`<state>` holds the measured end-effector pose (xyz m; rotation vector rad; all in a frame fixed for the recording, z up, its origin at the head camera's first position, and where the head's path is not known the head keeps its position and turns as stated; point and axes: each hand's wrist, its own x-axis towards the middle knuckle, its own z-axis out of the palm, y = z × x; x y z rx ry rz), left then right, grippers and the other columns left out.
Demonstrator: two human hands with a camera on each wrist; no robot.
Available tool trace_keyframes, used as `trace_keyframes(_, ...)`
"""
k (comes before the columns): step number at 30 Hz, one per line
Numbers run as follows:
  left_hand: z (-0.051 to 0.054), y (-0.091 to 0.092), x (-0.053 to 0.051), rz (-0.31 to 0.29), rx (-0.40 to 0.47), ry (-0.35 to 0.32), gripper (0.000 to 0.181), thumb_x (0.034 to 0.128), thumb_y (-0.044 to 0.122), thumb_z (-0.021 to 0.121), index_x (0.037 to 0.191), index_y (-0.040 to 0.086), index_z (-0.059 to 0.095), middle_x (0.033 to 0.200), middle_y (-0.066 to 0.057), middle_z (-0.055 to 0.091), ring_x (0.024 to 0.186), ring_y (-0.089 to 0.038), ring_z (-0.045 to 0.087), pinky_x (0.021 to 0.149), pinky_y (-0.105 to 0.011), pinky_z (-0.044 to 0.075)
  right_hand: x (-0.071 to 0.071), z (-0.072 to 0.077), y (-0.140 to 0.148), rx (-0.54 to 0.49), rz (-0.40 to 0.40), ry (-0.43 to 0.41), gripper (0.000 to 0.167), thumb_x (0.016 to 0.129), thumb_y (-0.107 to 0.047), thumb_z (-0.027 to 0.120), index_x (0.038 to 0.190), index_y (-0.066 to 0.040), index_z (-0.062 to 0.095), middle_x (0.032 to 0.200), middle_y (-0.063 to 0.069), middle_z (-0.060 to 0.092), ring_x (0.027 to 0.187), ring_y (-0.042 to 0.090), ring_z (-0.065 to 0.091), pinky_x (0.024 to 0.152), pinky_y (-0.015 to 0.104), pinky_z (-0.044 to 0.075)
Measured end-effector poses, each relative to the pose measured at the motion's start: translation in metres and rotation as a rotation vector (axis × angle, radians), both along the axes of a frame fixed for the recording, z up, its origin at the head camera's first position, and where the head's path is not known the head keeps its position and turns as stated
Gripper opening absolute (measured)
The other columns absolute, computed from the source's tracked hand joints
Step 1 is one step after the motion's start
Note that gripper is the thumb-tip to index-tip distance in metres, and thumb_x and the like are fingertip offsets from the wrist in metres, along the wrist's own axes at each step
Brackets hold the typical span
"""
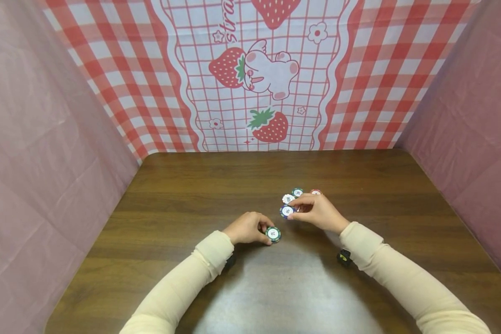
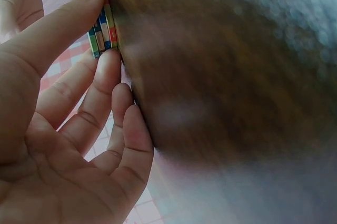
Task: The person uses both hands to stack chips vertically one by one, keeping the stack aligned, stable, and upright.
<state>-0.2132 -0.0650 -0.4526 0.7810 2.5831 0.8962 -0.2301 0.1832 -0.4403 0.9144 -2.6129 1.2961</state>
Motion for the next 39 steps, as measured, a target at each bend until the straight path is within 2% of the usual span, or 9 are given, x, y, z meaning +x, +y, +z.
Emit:
trace_keyframes(7, 0.0, 0.001, 0.0, -0.003, -0.006, 0.007, 0.034, 0.0704, 0.019, 0.088, 0.1, 0.011, 0.074, 0.078, 0.004, 0.063, 0.072, -0.004, 0.052, 0.068, -0.02, 0.043, 0.007, -0.004, -0.009, 0.018, 0.047, -0.029, 0.028, 0.075, -0.022, 0.084, 0.1, -0.012, 0.076, 0.093, 0.0, 0.072, 0.076, 0.006, 0.058, 0.066, 0.02, 0.049)
trace_keyframes(14, 0.001, 0.0, 0.0, -0.011, -0.007, 0.015, 0.034, 0.0707, 0.02, 0.088, 0.099, 0.01, 0.072, 0.078, 0.003, 0.063, 0.071, -0.003, 0.052, 0.067, -0.019, 0.043, 0.012, -0.006, -0.016, 0.044, 0.134, 0.001, 0.027, 0.076, -0.023, 0.083, 0.1, -0.012, 0.076, 0.092, -0.001, 0.071, 0.078, 0.007, 0.062, 0.068, 0.023, 0.052)
trace_keyframes(19, 0.0, 0.0, 0.0, -0.015, -0.013, 0.02, 0.03, 0.071, 0.021, 0.088, 0.094, 0.01, 0.07, 0.078, 0.004, 0.061, 0.07, -0.004, 0.051, 0.066, -0.019, 0.042, 0.014, -0.005, -0.02, 0.07, 0.163, -0.012, 0.027, 0.077, -0.025, 0.083, 0.1, -0.013, 0.076, 0.09, -0.004, 0.071, 0.078, 0.004, 0.06, 0.068, 0.022, 0.053)
trace_keyframes(24, -0.001, 0.0, -0.001, -0.014, -0.003, 0.014, 0.031, 0.0707, 0.021, 0.088, 0.096, 0.011, 0.072, 0.078, 0.004, 0.062, 0.071, -0.004, 0.052, 0.066, -0.02, 0.043, 0.015, -0.007, -0.024, 0.098, 0.188, -0.004, 0.026, 0.077, -0.025, 0.083, 0.098, -0.012, 0.076, 0.084, -0.005, 0.069, 0.074, 0.004, 0.059, 0.066, 0.021, 0.051)
trace_keyframes(31, 0.0, -0.001, -0.001, -0.01, 0.006, -0.004, 0.035, 0.0702, 0.02, 0.088, 0.102, 0.012, 0.074, 0.079, 0.004, 0.064, 0.072, -0.004, 0.054, 0.068, -0.02, 0.045, 0.017, -0.008, -0.03, 0.178, 0.2, 0.022, 0.024, 0.077, -0.027, 0.083, 0.097, -0.015, 0.076, 0.08, -0.007, 0.066, 0.072, 0.002, 0.057, 0.065, 0.02, 0.05)
trace_keyframes(39, 0.0, -0.001, -0.001, -0.005, 0.018, -0.019, 0.035, 0.0701, 0.019, 0.088, 0.101, 0.012, 0.074, 0.078, 0.005, 0.064, 0.072, -0.005, 0.054, 0.067, -0.02, 0.045, 0.02, -0.008, -0.035, 0.236, 0.181, 0.007, 0.025, 0.077, -0.03, 0.082, 0.096, -0.015, 0.076, 0.079, -0.007, 0.064, 0.068, -0.001, 0.053, 0.062, 0.019, 0.048)
